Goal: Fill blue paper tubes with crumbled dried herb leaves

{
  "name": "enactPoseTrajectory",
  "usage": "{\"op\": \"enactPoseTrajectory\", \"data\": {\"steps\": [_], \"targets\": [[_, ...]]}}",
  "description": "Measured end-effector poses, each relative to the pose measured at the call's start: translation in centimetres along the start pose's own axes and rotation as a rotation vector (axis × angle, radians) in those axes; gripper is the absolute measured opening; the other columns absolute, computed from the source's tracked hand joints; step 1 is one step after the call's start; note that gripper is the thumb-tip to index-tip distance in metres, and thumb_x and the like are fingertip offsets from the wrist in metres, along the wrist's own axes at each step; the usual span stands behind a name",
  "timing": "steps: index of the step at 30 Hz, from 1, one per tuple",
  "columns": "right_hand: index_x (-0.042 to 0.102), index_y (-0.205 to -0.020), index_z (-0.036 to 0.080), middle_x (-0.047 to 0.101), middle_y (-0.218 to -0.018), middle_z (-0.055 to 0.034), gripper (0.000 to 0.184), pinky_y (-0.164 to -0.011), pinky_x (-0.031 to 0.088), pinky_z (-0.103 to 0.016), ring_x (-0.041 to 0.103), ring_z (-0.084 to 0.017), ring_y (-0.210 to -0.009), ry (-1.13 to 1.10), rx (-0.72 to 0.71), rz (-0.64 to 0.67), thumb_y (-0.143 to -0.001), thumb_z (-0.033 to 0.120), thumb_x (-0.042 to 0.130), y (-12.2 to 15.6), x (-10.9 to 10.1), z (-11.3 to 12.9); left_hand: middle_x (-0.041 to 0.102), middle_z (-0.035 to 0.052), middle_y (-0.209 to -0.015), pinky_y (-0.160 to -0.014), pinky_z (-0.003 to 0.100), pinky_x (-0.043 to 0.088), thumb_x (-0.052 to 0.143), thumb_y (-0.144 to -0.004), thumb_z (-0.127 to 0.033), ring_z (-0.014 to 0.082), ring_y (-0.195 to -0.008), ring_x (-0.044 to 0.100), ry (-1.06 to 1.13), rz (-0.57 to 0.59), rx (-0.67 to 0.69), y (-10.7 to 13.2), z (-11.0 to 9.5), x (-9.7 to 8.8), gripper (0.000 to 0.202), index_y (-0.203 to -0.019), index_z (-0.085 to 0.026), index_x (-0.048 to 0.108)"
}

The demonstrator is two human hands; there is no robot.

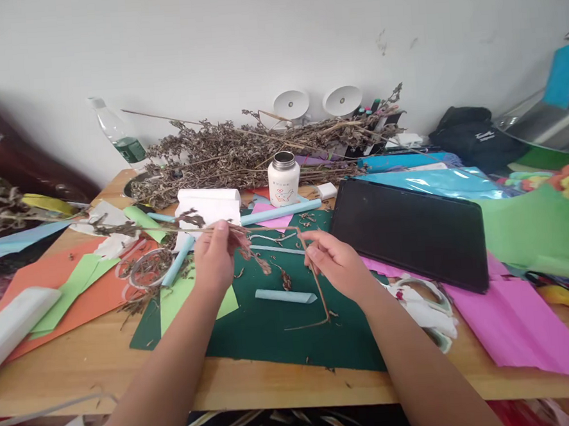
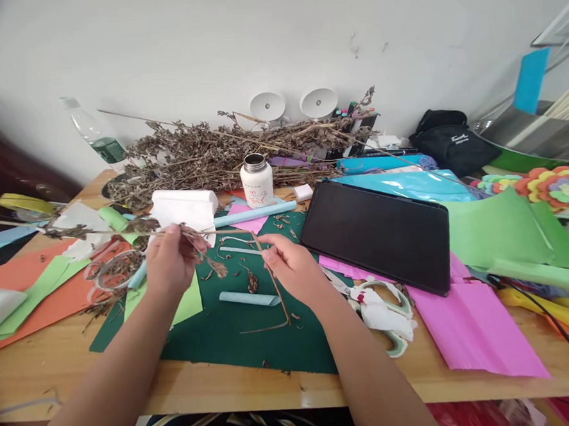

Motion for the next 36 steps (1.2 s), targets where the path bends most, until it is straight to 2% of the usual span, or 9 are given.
{"op": "enactPoseTrajectory", "data": {"steps": [3, 5, 8, 14, 24, 27, 30, 33, 36], "targets": [[0.046, -0.108, 0.02, 0.051, -0.065, 0.0013, 0.032, -0.048, 0.04, -0.022, 0.048, -0.009, -0.049, -0.244, 0.029, 0.024, -0.084, 0.04, 0.036, 0.1, 0.7, 0.2, 0.056, 0.0017, -0.05, -0.048, 0.022, 0.044, 0.051, -0.075, -0.038, 0.0117, -0.049, 0.054, -0.061, 0.124, -0.037, 1.1, 0.7, 1.4, 0.031, -0.056, -0.014, 0.056], [0.048, -0.1, 0.02, 0.045, -0.057, 0.0042, 0.028, -0.044, 0.037, -0.021, 0.042, -0.007, -0.044, -0.296, 0.003, -0.048, -0.084, 0.039, 0.036, 0.1, 0.4, 0.4, 0.058, 0.0014, -0.053, -0.05, 0.023, 0.044, 0.051, -0.075, -0.041, 0.0124, -0.051, 0.055, -0.049, 0.19, -0.075, 1.8, 1.1, 2.2, 0.03, -0.062, -0.014, 0.057], [0.051, -0.088, 0.019, 0.035, -0.049, 0.0066, 0.024, -0.042, 0.032, -0.02, 0.035, -0.006, -0.042, -0.238, -0.038, -0.167, -0.085, 0.036, 0.035, 0.1, -0.2, 0.3, 0.059, 0.0019, -0.057, -0.046, 0.022, 0.041, 0.05, -0.074, -0.047, 0.0131, -0.052, 0.056, 0.007, 0.286, -0.201, 3.0, 1.8, 3.8, 0.035, -0.071, -0.014, 0.058], [0.054, -0.078, 0.019, 0.044, -0.055, 0.0039, 0.022, -0.047, 0.033, -0.021, 0.041, -0.007, -0.048, -0.077, -0.064, -0.319, -0.084, 0.032, 0.038, 0.5, -1.5, 0.4, 0.06, 0.0021, -0.057, -0.049, 0.021, 0.041, 0.061, -0.067, -0.04, 0.0109, -0.053, 0.054, -0.052, 0.393, -0.319, 4.2, 2.2, 5.3, 0.028, -0.063, -0.013, 0.057], [0.048, -0.075, 0.019, 0.036, -0.051, 0.0065, 0.022, -0.038, 0.028, -0.018, 0.033, -0.005, -0.04, -0.307, -0.061, -0.601, -0.083, 0.037, 0.04, 0.7, -4.1, -1.0, 0.063, 0.0064, -0.066, -0.048, 0.023, 0.038, 0.047, -0.078, -0.037, 0.0153, -0.062, 0.055, -0.333, 0.694, -0.257, 5.0, 2.0, 5.2, 0.03, -0.062, -0.015, 0.06], [0.049, -0.073, 0.018, 0.036, -0.048, 0.0075, 0.019, -0.035, 0.026, -0.017, 0.031, -0.004, -0.036, -0.441, -0.079, -0.641, -0.081, 0.035, 0.045, 0.6, -4.7, -1.1, 0.059, 0.0039, -0.062, -0.054, 0.024, 0.038, 0.044, -0.079, -0.033, 0.0145, -0.059, 0.053, -0.63, 0.697, -0.084, 4.4, 1.8, 5.2, 0.03, -0.058, -0.016, 0.057], [0.049, -0.07, 0.018, 0.037, -0.047, 0.0077, 0.018, -0.034, 0.025, -0.016, 0.032, -0.003, -0.036, -0.493, -0.1, -0.679, -0.079, 0.034, 0.049, 0.7, -5.2, -0.8, 0.059, 0.0027, -0.064, -0.06, 0.024, 0.038, 0.042, -0.08, -0.027, 0.0149, -0.063, 0.053, -0.831, 0.817, 0.056, 4.4, 1.9, 5.8, 0.029, -0.057, -0.017, 0.057], [0.049, -0.067, 0.017, 0.038, -0.046, 0.0078, 0.018, -0.035, 0.025, -0.016, 0.032, -0.002, -0.035, -0.538, -0.124, -0.73, -0.077, 0.032, 0.051, 0.9, -5.8, -0.6, 0.056, 0.0012, -0.058, -0.057, 0.022, 0.037, 0.041, -0.08, -0.025, 0.013, -0.058, 0.051, -0.767, 0.921, 0.035, 4.7, 2.1, 6.0, 0.03, -0.055, -0.017, 0.055], [0.048, -0.066, 0.017, 0.038, -0.045, 0.0083, 0.019, -0.034, 0.024, -0.015, 0.031, -0.002, -0.034, -0.584, -0.134, -0.773, -0.076, 0.032, 0.052, 1.0, -6.5, -0.8, 0.047, -0.0005, -0.048, -0.051, 0.022, 0.033, 0.047, -0.076, -0.027, 0.0113, -0.049, 0.044, -0.597, 0.916, -0.079, 4.4, 2.2, 5.2, 0.029, -0.049, -0.016, 0.051]]}}
Point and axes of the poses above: each hand's wrist, its own y-axis away from the middle knuckle, its own x-axis out of the palm, z = x × y, the point moved 6 cm from there along -y, towards the middle knuckle
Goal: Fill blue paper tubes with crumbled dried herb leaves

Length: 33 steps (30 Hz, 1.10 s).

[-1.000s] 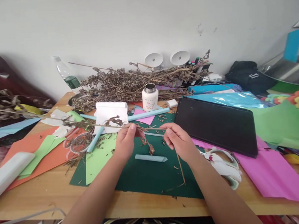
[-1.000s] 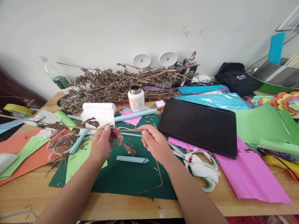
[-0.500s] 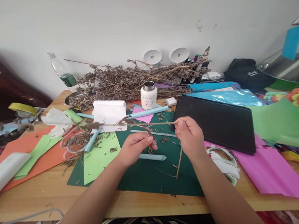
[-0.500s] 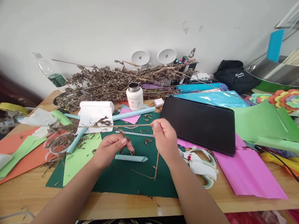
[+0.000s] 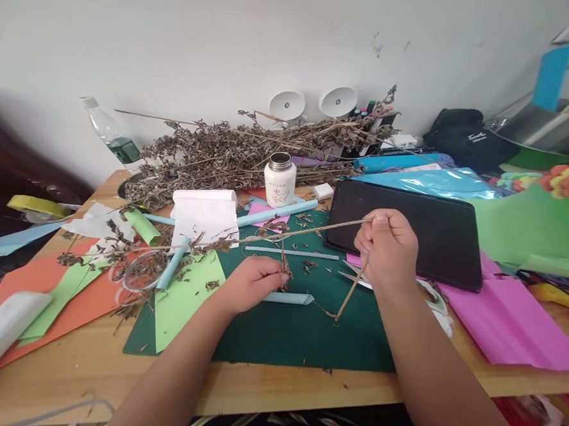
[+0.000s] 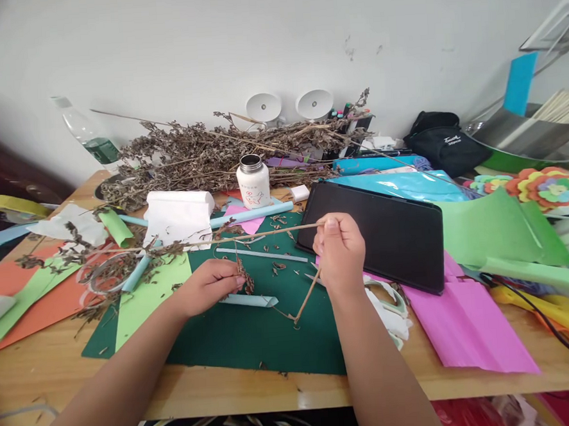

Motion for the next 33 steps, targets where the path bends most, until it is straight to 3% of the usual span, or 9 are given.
{"op": "enactPoseTrajectory", "data": {"steps": [3, 7, 12, 14, 16, 19, 25, 30, 33], "targets": [[0.047, -0.066, 0.017, 0.037, -0.045, 0.0086, 0.019, -0.034, 0.023, -0.015, 0.03, -0.002, -0.033, -0.004, -0.007, -0.048, -0.076, 0.032, 0.052, -0.7, -1.1, 0.4, 0.043, -0.0006, -0.044, -0.045, 0.024, 0.032, 0.051, -0.071, -0.032, 0.0105, -0.041, 0.038, 0.22, -0.054, -0.051, 0.5, 1.3, -1.9, 0.03, -0.045, -0.017, 0.049], [0.046, -0.065, 0.017, 0.037, -0.045, 0.0084, 0.017, -0.033, 0.022, -0.015, 0.03, -0.002, -0.033, -0.006, -0.02, -0.157, -0.075, 0.028, 0.052, -1.6, -2.7, 1.0, 0.039, 0.0008, -0.038, -0.045, 0.027, 0.035, 0.044, -0.069, -0.043, 0.0126, -0.041, 0.038, 0.288, -0.139, -0.042, 0.9, 2.4, -4.6, 0.038, -0.04, -0.019, 0.042], [0.045, -0.066, 0.018, 0.036, -0.046, 0.0087, 0.021, -0.033, 0.022, -0.015, 0.029, -0.002, -0.033, -0.042, 0.01, -0.125, -0.074, 0.035, 0.053, -1.3, -1.9, 0.6, 0.051, 0.0016, -0.053, -0.045, 0.024, 0.037, 0.054, -0.069, -0.034, 0.0123, -0.045, 0.045, 0.15, -0.105, -0.115, 0.2, 2.2, -2.7, 0.02, -0.059, -0.018, 0.06], [0.045, -0.066, 0.018, 0.036, -0.046, 0.0088, 0.022, -0.033, 0.022, -0.015, 0.03, -0.002, -0.034, -0.038, 0.008, -0.095, -0.074, 0.036, 0.054, -1.0, -1.3, 0.3, 0.058, 0.0039, -0.071, -0.058, 0.026, 0.042, 0.059, -0.066, -0.033, 0.0162, -0.063, 0.052, 0.062, -0.159, -0.112, -0.1, 2.0, -1.8, 0.017, -0.076, -0.021, 0.065], [0.046, -0.067, 0.018, 0.036, -0.046, 0.0085, 0.021, -0.034, 0.023, -0.015, 0.03, -0.002, -0.034, -0.021, -0.013, -0.065, -0.074, 0.036, 0.053, -0.7, -0.9, 0.0, 0.059, 0.0061, -0.092, -0.075, 0.03, 0.042, 0.061, -0.065, -0.035, 0.0207, -0.084, 0.052, -0.036, -0.211, -0.101, -0.4, 1.9, -1.4, 0.029, -0.091, -0.023, 0.064], [0.048, -0.068, 0.017, 0.038, -0.047, 0.0078, 0.019, -0.034, 0.024, -0.016, 0.032, -0.003, -0.035, 0.009, -0.039, -0.01, -0.076, 0.034, 0.052, -0.2, -0.2, -0.4, 0.057, 0.0079, -0.102, -0.082, 0.032, 0.039, 0.055, -0.071, -0.042, 0.0222, -0.093, 0.051, 0.03, -0.264, -0.093, -0.3, 1.7, -1.5, 0.037, -0.1, -0.022, 0.061], [0.049, -0.069, 0.018, 0.038, -0.047, 0.0076, 0.02, -0.035, 0.027, -0.017, 0.033, -0.003, -0.036, 0.087, -0.08, 0.059, -0.076, 0.036, 0.052, 0.8, 1.2, 0.0, 0.059, 0.006, -0.075, -0.063, 0.026, 0.043, 0.052, -0.072, -0.046, 0.0157, -0.07, 0.054, 0.591, -0.471, -0.026, 0.0, 1.0, -1.7, 0.034, -0.082, -0.016, 0.065], [0.049, -0.07, 0.018, 0.038, -0.048, 0.0071, 0.02, -0.036, 0.028, -0.017, 0.034, -0.004, -0.037, 0.139, -0.108, 0.056, -0.076, 0.036, 0.051, 1.2, 1.5, 0.5, 0.056, 0.0032, -0.065, -0.059, 0.026, 0.043, 0.055, -0.069, -0.035, 0.013, -0.061, 0.05, 0.616, -0.641, -0.027, 0.3, 1.0, -1.8, 0.02, -0.065, -0.016, 0.059], [0.049, -0.07, 0.018, 0.038, -0.049, 0.0069, 0.019, -0.036, 0.028, -0.018, 0.035, -0.004, -0.038, 0.147, -0.14, 0.043, -0.078, 0.036, 0.05, 1.3, 1.3, 0.6, 0.052, 0.0021, -0.059, -0.058, 0.026, 0.042, 0.053, -0.07, -0.032, 0.0133, -0.061, 0.048, 0.572, -0.612, -0.01, 0.3, 1.1, -1.9, 0.019, -0.058, -0.017, 0.056]]}}
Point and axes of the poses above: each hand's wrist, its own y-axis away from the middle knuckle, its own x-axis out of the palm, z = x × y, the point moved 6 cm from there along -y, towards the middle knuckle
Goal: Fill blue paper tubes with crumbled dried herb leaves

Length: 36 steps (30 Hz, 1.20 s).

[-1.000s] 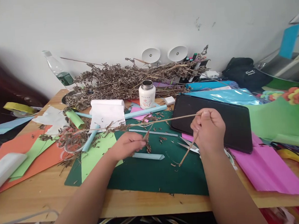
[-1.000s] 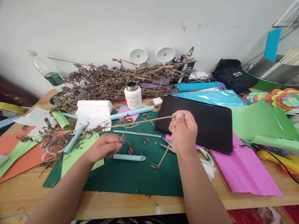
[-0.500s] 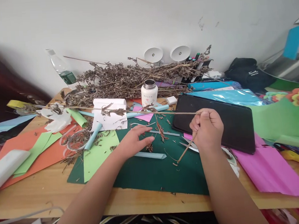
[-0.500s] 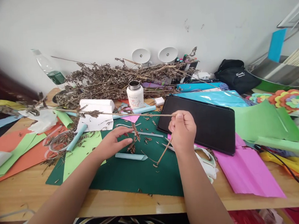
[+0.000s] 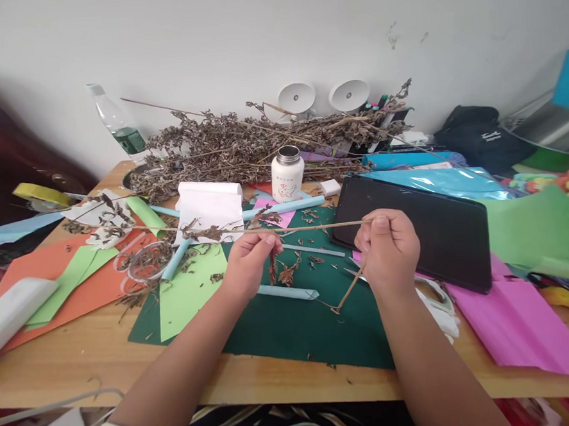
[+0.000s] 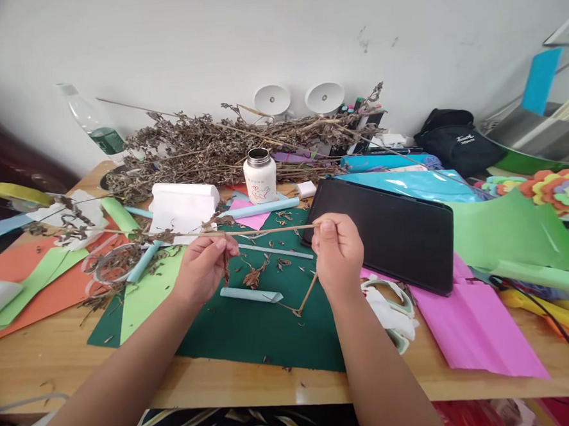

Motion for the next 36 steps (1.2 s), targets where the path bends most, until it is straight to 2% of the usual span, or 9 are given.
{"op": "enactPoseTrajectory", "data": {"steps": [5, 8, 10, 13, 15, 19, 22, 29, 36], "targets": [[0.049, -0.068, 0.018, 0.04, -0.048, 0.0069, 0.019, -0.035, 0.027, -0.018, 0.034, -0.004, -0.036, -0.037, -0.047, -0.08, -0.078, 0.033, 0.049, -0.5, -1.1, 0.1, 0.048, 0.0012, -0.055, -0.052, 0.024, 0.039, 0.055, -0.068, -0.026, 0.0117, -0.054, 0.046, -0.118, 0.206, -0.019, 0.3, -0.2, 0.6, 0.02, -0.051, -0.015, 0.054], [0.049, -0.068, 0.017, 0.04, -0.047, 0.007, 0.016, -0.035, 0.026, -0.018, 0.034, -0.004, -0.035, -0.103, -0.05, -0.097, -0.079, 0.029, 0.049, -1.0, -1.7, 0.4, 0.051, 0.0009, -0.056, -0.048, 0.022, 0.038, 0.054, -0.069, -0.022, 0.0106, -0.051, 0.046, -0.271, 0.397, -0.096, 0.9, -0.2, 1.6, 0.017, -0.054, -0.015, 0.055], [0.049, -0.068, 0.017, 0.04, -0.046, 0.0071, 0.016, -0.035, 0.026, -0.018, 0.034, -0.004, -0.035, -0.129, -0.06, -0.102, -0.078, 0.029, 0.05, -1.1, -1.8, 0.6, 0.055, 0.0019, -0.064, -0.052, 0.022, 0.04, 0.053, -0.07, -0.021, 0.0122, -0.058, 0.05, -0.412, 0.44, -0.111, 1.0, -0.2, 1.8, 0.011, -0.061, -0.016, 0.058], [0.049, -0.068, 0.017, 0.04, -0.046, 0.0069, 0.017, -0.035, 0.027, -0.018, 0.034, -0.004, -0.035, -0.129, -0.083, -0.088, -0.078, 0.03, 0.051, -1.1, -1.7, 0.8, 0.059, 0.0039, -0.084, -0.062, 0.024, 0.042, 0.058, -0.067, -0.022, 0.0154, -0.074, 0.052, -0.498, 0.282, -0.095, 0.3, -0.4, 0.7, 0.015, -0.081, -0.019, 0.062], [0.05, -0.069, 0.017, 0.04, -0.046, 0.0065, 0.017, -0.036, 0.028, -0.019, 0.036, -0.005, -0.036, -0.087, -0.12, -0.074, -0.079, 0.031, 0.05, -0.8, -1.6, 0.9, 0.059, 0.0053, -0.088, -0.063, 0.025, 0.042, 0.06, -0.066, -0.028, 0.0156, -0.076, 0.052, -0.383, 0.165, -0.113, -0.1, -0.3, -0.2, 0.024, -0.088, -0.019, 0.062], [0.053, -0.071, 0.016, 0.043, -0.052, 0.0045, 0.018, -0.038, 0.033, -0.021, 0.042, -0.006, -0.04, 0.032, -0.241, -0.068, -0.08, 0.031, 0.048, -0.2, -1.7, 1.3, 0.06, 0.0049, -0.072, -0.057, 0.022, 0.041, 0.064, -0.063, -0.037, 0.0124, -0.065, 0.052, 0.026, 0.01, -0.108, -0.5, -0.4, -1.5, 0.026, -0.073, -0.014, 0.064], [0.055, -0.072, 0.016, 0.048, -0.056, 0.0025, 0.016, -0.039, 0.036, -0.022, 0.045, -0.007, -0.042, 0.079, -0.331, -0.059, -0.08, 0.028, 0.048, 0.1, -1.8, 1.6, 0.057, 0.0017, -0.061, -0.053, 0.021, 0.04, 0.066, -0.062, -0.035, 0.0092, -0.056, 0.049, 0.244, -0.069, -0.094, -0.6, -0.7, -1.9, 0.023, -0.061, -0.013, 0.061], [0.057, -0.073, 0.016, 0.049, -0.055, 0.0019, 0.014, -0.04, 0.038, -0.023, 0.047, -0.008, -0.043, 0.059, -0.348, -0.013, -0.079, 0.026, 0.05, 0.1, -1.9, 1.6, 0.053, -0.003, -0.062, -0.05, 0.021, 0.044, 0.064, -0.064, -0.02, 0.0084, -0.055, 0.049, 0.603, -0.125, -0.095, -0.7, -1.1, -2.0, 0.009, -0.062, -0.017, 0.056], [0.052, -0.069, 0.018, 0.046, -0.048, 0.0056, 0.015, -0.039, 0.032, -0.019, 0.04, -0.006, -0.04, -0.14, -0.096, -0.012, -0.075, 0.032, 0.055, -0.8, -1.2, 1.2, 0.055, -0.0013, -0.063, -0.052, 0.021, 0.048, 0.064, -0.064, -0.019, 0.0078, -0.057, 0.051, 0.688, 0.01, -0.099, -0.3, -1.3, -1.1, 0.007, -0.069, -0.015, 0.061]]}}
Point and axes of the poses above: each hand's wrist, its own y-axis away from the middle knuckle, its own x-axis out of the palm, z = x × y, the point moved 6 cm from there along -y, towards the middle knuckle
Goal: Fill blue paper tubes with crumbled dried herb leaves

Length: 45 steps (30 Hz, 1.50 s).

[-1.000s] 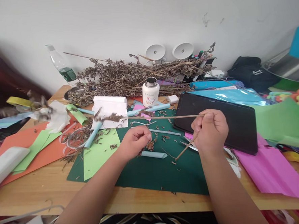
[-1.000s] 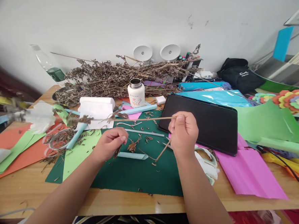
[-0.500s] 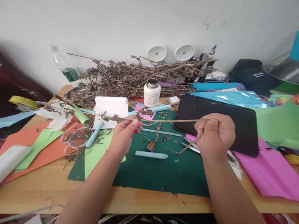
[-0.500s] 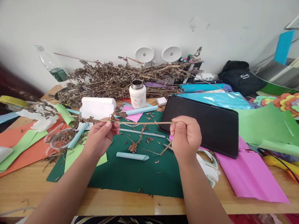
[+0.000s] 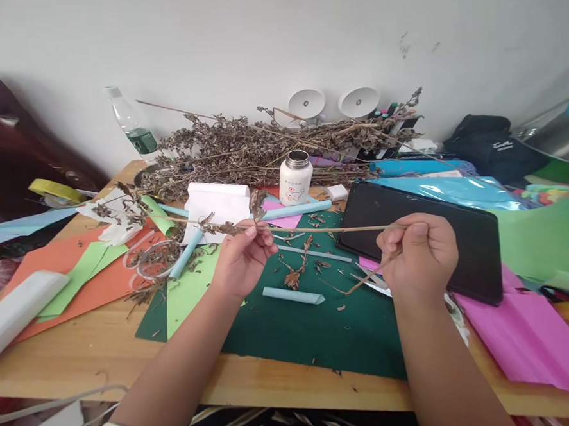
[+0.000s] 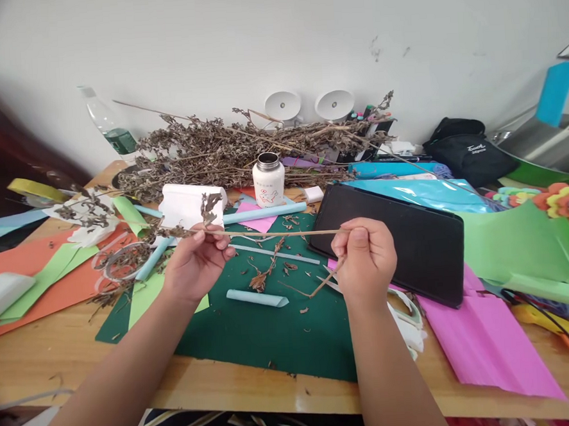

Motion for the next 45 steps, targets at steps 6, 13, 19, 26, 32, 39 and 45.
{"op": "enactPoseTrajectory", "data": {"steps": [6, 13, 19, 26, 32, 39, 45], "targets": [[0.053, -0.074, 0.018, 0.047, -0.047, 0.0062, 0.012, -0.035, 0.025, -0.017, 0.034, -0.004, -0.034, -0.056, 0.213, -0.032, -0.074, 0.03, 0.056, -0.3, -0.5, -0.8, 0.058, -0.0008, -0.067, -0.057, 0.022, 0.052, 0.069, -0.062, -0.019, 0.007, -0.057, 0.053, -0.059, 0.078, 0.024, 0.3, 0.1, 0.8, 0.012, -0.072, -0.016, 0.063], [0.051, -0.071, 0.019, 0.045, -0.048, 0.0069, 0.013, -0.034, 0.024, -0.015, 0.031, -0.002, -0.033, -0.112, 0.361, 0.01, -0.071, 0.03, 0.058, -0.2, -0.1, -1.5, 0.056, -0.0053, -0.061, -0.058, 0.022, 0.053, 0.072, -0.059, -0.02, 0.0054, -0.054, 0.053, -0.012, 0.094, 0.025, 0.3, 0.2, 1.1, 0.017, -0.067, -0.02, 0.057], [0.049, -0.07, 0.02, 0.044, -0.051, 0.0064, 0.016, -0.034, 0.021, -0.016, 0.03, -0.003, -0.034, 0.067, 0.485, 0.153, -0.071, 0.035, 0.055, 0.1, 0.2, -2.7, 0.055, -0.0051, -0.056, -0.052, 0.018, 0.051, 0.073, -0.056, -0.025, 0.0039, -0.048, 0.051, -0.162, -0.174, 0.196, -0.3, -0.9, -1.0, 0.028, -0.059, -0.015, 0.048], [0.059, -0.078, 0.02, 0.06, -0.079, -0.0031, 0.013, -0.058, 0.036, -0.026, 0.052, -0.015, -0.068, 1.038, 0.024, 0.578, -0.076, 0.031, 0.051, 0.7, 2.2, -1.2, 0.056, -0.0037, -0.06, -0.055, 0.021, 0.05, 0.064, -0.066, -0.031, 0.0067, -0.051, 0.056, -0.435, -0.194, 0.258, -0.1, -1.1, -1.2, 0.024, -0.065, -0.015, 0.047], [0.055, -0.06, 0.018, 0.057, -0.054, -0.001, 0.034, -0.058, 0.03, -0.028, 0.05, -0.014, -0.055, 1.282, -0.208, 0.794, -0.085, 0.031, 0.037, 2.1, 4.1, -1.1, 0.059, 0.0007, -0.069, -0.061, 0.023, 0.048, 0.057, -0.071, -0.03, 0.0098, -0.06, 0.057, -0.715, -0.004, 0.025, 0.1, 1.3, -0.4, 0.018, -0.064, -0.015, 0.05], [0.056, -0.06, 0.019, 0.059, -0.062, -0.0023, 0.03, -0.052, 0.033, -0.024, 0.051, -0.013, -0.057, 1.124, -0.227, 0.709, -0.082, 0.032, 0.041, 1.1, 2.7, -0.9, 0.052, 0.0061, -0.107, -0.063, 0.023, 0.046, 0.068, -0.06, -0.027, 0.0173, -0.088, 0.053, -0.892, -0.058, -0.047, -0.5, 0.8, -1.5, 0.043, -0.101, -0.023, 0.055], [0.055, -0.059, 0.019, 0.054, -0.054, -0.0005, 0.029, -0.05, 0.033, -0.023, 0.048, -0.012, -0.053, 1.083, -0.286, 0.753, -0.082, 0.031, 0.042, 1.2, 3.0, -0.2, 0.055, 0.0007, -0.073, -0.051, 0.022, 0.045, 0.066, -0.058, -0.044, 0.0098, -0.06, 0.053, -0.363, -0.311, 0.266, -1.2, -4.1, -3.4, 0.035, -0.078, -0.016, 0.058]]}}
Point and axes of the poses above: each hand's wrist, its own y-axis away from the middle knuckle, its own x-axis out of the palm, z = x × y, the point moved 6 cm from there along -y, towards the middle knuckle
